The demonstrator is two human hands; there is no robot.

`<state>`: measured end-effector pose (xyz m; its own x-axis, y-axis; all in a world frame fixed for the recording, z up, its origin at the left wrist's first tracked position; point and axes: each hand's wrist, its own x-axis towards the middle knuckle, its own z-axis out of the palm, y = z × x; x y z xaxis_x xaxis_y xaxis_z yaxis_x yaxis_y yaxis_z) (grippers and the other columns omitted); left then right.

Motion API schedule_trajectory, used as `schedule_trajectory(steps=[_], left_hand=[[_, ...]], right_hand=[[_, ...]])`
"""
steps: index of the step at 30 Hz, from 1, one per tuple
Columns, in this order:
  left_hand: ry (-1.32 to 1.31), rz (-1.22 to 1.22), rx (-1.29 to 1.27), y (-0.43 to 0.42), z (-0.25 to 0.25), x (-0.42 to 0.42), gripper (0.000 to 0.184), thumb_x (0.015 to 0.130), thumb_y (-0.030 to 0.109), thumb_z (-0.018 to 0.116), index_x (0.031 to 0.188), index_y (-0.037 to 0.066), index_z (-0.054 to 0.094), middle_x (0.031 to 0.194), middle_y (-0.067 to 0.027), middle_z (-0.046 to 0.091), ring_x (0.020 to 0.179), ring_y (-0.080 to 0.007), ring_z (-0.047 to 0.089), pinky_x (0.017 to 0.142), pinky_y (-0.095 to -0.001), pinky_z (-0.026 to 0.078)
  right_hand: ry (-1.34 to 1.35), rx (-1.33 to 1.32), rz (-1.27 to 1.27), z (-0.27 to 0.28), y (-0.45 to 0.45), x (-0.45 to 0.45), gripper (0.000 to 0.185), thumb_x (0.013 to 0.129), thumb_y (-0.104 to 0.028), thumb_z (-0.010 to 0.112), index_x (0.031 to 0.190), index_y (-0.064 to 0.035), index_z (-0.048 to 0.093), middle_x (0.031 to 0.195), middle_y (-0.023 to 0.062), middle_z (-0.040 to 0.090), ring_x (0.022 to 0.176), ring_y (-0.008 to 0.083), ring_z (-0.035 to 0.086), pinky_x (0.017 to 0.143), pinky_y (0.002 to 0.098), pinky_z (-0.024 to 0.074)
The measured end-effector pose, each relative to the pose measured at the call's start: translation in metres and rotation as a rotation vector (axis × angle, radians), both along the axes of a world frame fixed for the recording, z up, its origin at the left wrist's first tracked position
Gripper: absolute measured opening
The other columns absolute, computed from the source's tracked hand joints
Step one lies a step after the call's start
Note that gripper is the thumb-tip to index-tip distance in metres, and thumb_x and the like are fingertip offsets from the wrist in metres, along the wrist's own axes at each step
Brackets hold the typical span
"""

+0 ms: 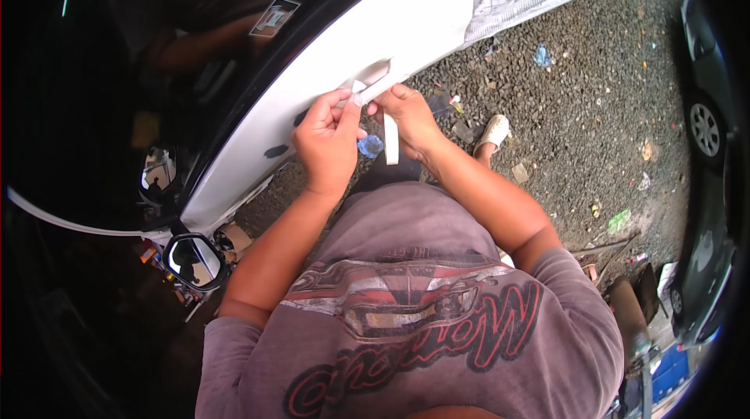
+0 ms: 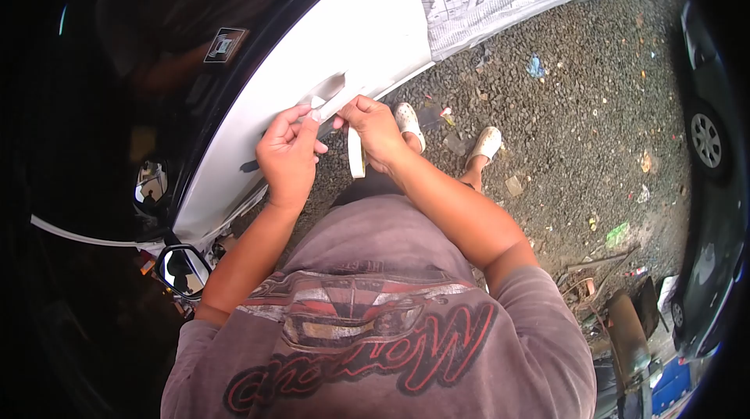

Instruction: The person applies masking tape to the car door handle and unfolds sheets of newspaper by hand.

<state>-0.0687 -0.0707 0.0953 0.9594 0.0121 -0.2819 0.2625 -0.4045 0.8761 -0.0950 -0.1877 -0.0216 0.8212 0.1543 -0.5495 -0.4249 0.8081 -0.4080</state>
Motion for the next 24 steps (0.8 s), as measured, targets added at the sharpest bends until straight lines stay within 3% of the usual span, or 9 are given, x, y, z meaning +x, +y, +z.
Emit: schedule_trajectory(steps=[4,7,10,16,20,24], left_hand=[[-0.246,-0.111,0.171,0.005,-0.011,0.003,0.021,0.102,0.006,0.074,0.121,-0.002,0.076,0.083,-0.006,0.077,0.062,-0.0072,0.066,0.054,-0.0228,0.052],[-0.289,-0.175,0.279,-0.003,0.002,0.001,0.021,0.099,0.006,0.075,0.118,-0.003,0.076,0.082,-0.0108,0.081,0.067,-0.0114,0.075,0.063,-0.0294,0.059],[-0.309,-0.213,0.371,0.001,-0.006,0.001,0.022,0.1,0.006,0.073,0.12,-0.003,0.076,0.084,-0.0112,0.081,0.068,-0.0121,0.076,0.064,-0.0302,0.06],[0.009,-0.006,0.075,-0.007,-0.001,0.001,0.022,0.102,0.005,0.071,0.121,-0.005,0.075,0.081,-0.01,0.08,0.066,-0.01,0.073,0.058,-0.027,0.058],[-0.035,0.012,0.038,-0.008,-0.007,0.0,0.02,0.101,0.003,0.072,0.119,-0.005,0.076,0.08,-0.0091,0.08,0.064,-0.0089,0.071,0.056,-0.0255,0.057],[-0.177,-0.019,0.054,-0.002,-0.021,-0.001,0.021,0.104,0.005,0.072,0.121,-0.006,0.074,0.079,-0.0032,0.073,0.06,-0.0054,0.062,0.053,-0.0219,0.049]], right_hand=[[-0.006,-0.019,0.022,-0.003,0.003,-0.002,0.013,0.108,-0.014,0.066,0.105,-0.004,0.073,0.088,0.0025,0.07,0.079,0.0104,0.06,0.074,0.0247,0.0481],[0.029,0.006,-0.003,-0.003,0.005,-0.003,0.013,0.108,-0.015,0.066,0.105,-0.0044,0.073,0.088,0.0025,0.071,0.079,0.0108,0.06,0.074,0.0249,0.0483],[0.005,0.002,0.01,-0.005,0.003,-0.003,0.013,0.108,-0.015,0.067,0.105,-0.0043,0.073,0.088,0.0025,0.071,0.079,0.011,0.06,0.075,0.0251,0.0484],[0.033,0.053,0.045,-0.006,0.0,-0.002,0.012,0.108,-0.014,0.066,0.105,-0.0041,0.073,0.089,0.0036,0.071,0.079,0.0121,0.061,0.074,0.0272,0.05],[0.02,0.057,0.043,-0.007,0.0,-0.003,0.012,0.108,-0.014,0.067,0.104,-0.0042,0.072,0.089,0.0038,0.071,0.079,0.0122,0.061,0.074,0.0275,0.0504],[-0.003,0.031,0.005,-0.009,0.002,-0.003,0.009,0.107,-0.012,0.068,0.104,-0.0049,0.073,0.089,0.0034,0.071,0.079,0.0118,0.062,0.073,0.0271,0.0506]])
